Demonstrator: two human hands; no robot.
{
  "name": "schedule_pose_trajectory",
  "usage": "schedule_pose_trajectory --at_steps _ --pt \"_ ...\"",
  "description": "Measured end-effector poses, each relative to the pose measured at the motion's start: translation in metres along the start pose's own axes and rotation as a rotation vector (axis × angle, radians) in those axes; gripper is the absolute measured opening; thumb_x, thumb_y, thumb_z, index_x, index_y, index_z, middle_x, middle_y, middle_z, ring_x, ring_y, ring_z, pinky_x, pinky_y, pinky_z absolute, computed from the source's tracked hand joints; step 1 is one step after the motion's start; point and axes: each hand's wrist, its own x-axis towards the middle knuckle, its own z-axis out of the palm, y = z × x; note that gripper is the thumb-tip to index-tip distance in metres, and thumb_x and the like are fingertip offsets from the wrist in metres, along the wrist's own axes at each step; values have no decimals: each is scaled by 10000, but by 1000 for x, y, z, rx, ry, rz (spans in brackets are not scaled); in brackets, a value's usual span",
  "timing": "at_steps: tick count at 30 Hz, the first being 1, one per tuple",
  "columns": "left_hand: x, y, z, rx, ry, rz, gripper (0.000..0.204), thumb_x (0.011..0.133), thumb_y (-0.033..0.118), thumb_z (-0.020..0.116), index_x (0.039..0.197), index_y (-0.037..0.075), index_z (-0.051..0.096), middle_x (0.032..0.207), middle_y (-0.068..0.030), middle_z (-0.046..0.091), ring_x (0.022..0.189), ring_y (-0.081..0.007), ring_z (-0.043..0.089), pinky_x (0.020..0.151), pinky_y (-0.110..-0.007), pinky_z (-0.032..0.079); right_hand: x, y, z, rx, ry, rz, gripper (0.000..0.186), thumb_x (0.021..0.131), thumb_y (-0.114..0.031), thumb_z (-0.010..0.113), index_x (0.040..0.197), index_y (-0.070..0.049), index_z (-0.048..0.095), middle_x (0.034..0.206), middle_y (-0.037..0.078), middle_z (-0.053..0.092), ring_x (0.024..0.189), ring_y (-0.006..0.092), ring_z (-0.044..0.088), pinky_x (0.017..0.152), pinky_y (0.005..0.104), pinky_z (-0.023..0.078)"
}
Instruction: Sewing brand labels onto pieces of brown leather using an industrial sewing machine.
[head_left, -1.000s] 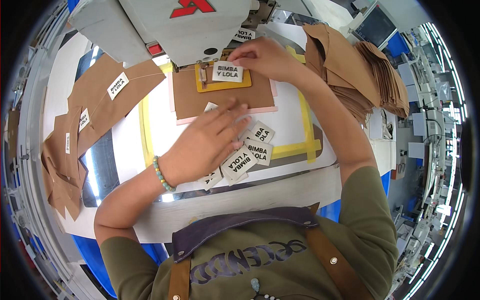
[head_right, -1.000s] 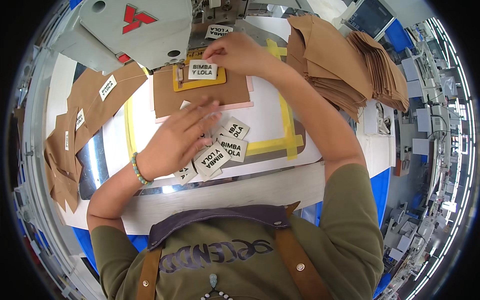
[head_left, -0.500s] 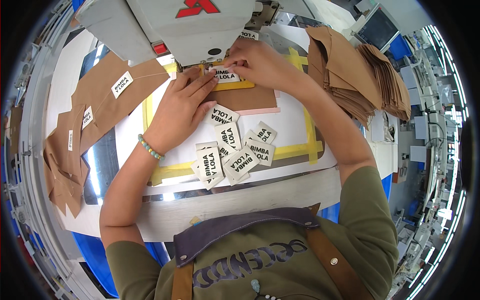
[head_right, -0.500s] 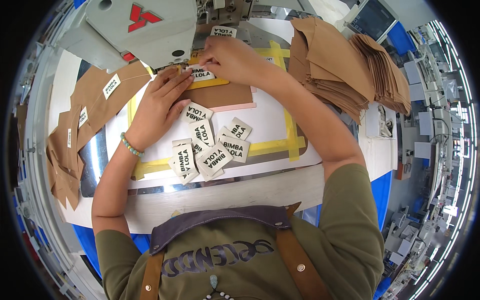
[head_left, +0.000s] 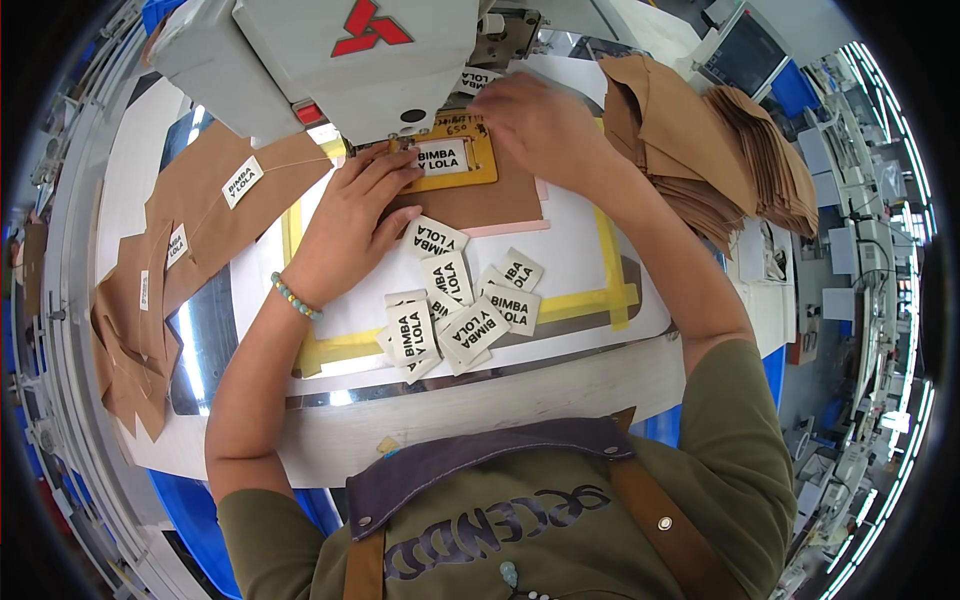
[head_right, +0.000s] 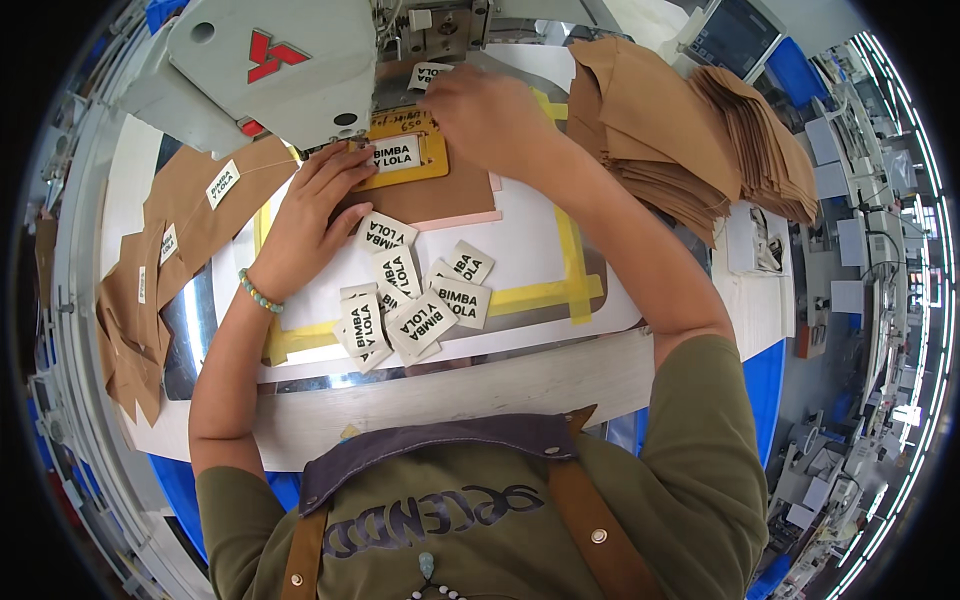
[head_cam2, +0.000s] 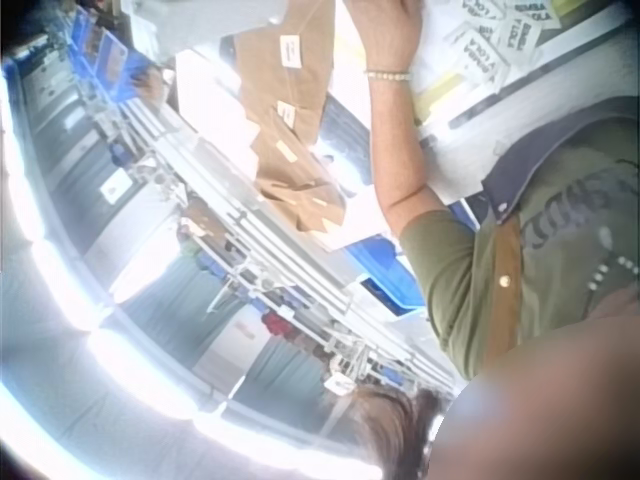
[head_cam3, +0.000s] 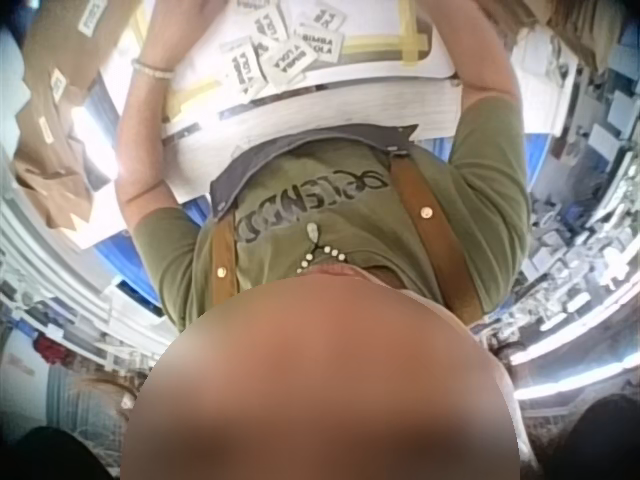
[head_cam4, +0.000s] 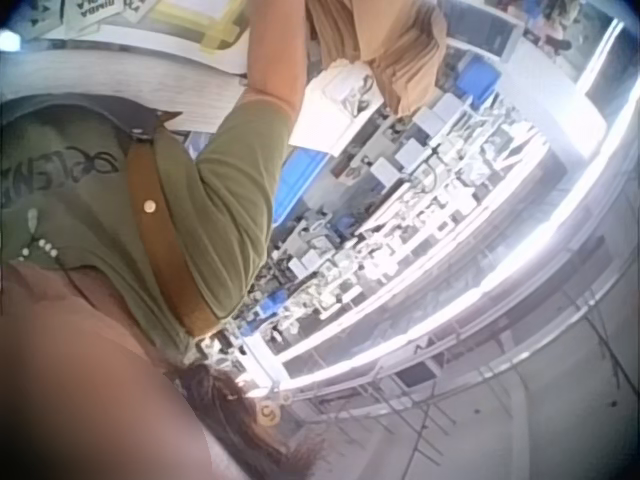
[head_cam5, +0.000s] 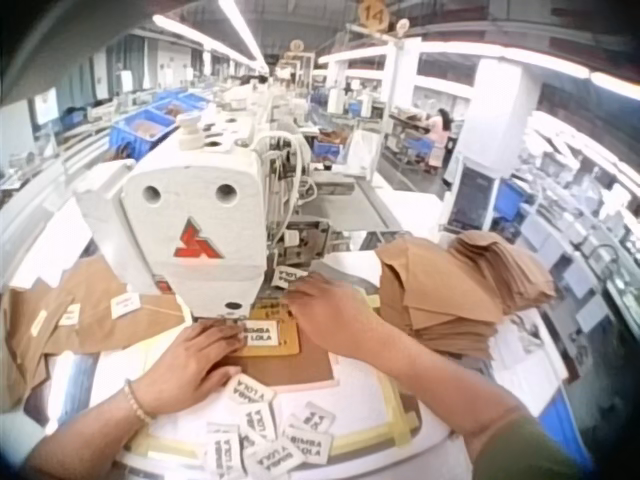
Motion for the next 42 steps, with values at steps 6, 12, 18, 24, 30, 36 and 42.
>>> schedule_pose_trajectory --at_steps 6,12,18,24,30,36,42 --pt "1 0 -1 -14 -15 13 418 998 139 726 1393 19 663 1561 -112 597 1543 -377 434 1273 -496 386 18 16 25 -166 120 15 153 888 -165 746 1012 -95 801 1038 34 761 1025 264 735 828 408 626" --pt "-2 -5 3 44 57 72 399 999 202 744 1350 17 701 1504 -125 640 1467 -388 505 1224 -481 432 18 21 22 -334 -1 37 121 915 -173 730 992 -110 800 1016 28 764 986 261 745 809 423 617" --pt "-1 -4 -12 -48 54 -24 393 988 119 735 1367 18 703 1443 -159 683 1415 -380 583 1182 -481 483 -3 -16 -45 679 -153 -54 214 938 -72 694 1111 -75 820 1274 74 789 1115 289 742 935 402 600" --pt "-2 -8 -12 -26 123 21 296 989 114 730 1265 9 755 1347 -131 739 1275 -352 668 1085 -449 552 -20 -28 -37 696 -256 -28 244 955 -13 660 1139 -49 815 1319 101 770 1208 323 696 1027 402 567" --pt "-3 -6 -11 0 118 31 301 971 76 746 1263 6 764 1353 -146 744 1284 -351 679 1077 -439 565 -18 -31 -27 564 -363 -43 311 951 8 589 1173 -33 803 1247 140 774 1148 310 720 938 393 579" --pt "-3 -8 -12 -42 108 -1 306 971 69 748 1271 7 758 1359 -143 736 1259 -352 689 1062 -432 569 -13 -43 -35 721 -385 63 304 955 -14 596 1184 -32 795 1120 130 788 949 327 748 831 415 596" --pt "-7 -12 -13 34 126 36 319 980 92 748 1291 19 753 1379 -134 728 1273 -354 675 1057 -436 568 -32 -65 -45 184 -337 207 318 951 -36 650 1242 -58 775 1168 134 778 1021 362 739 871 452 601"
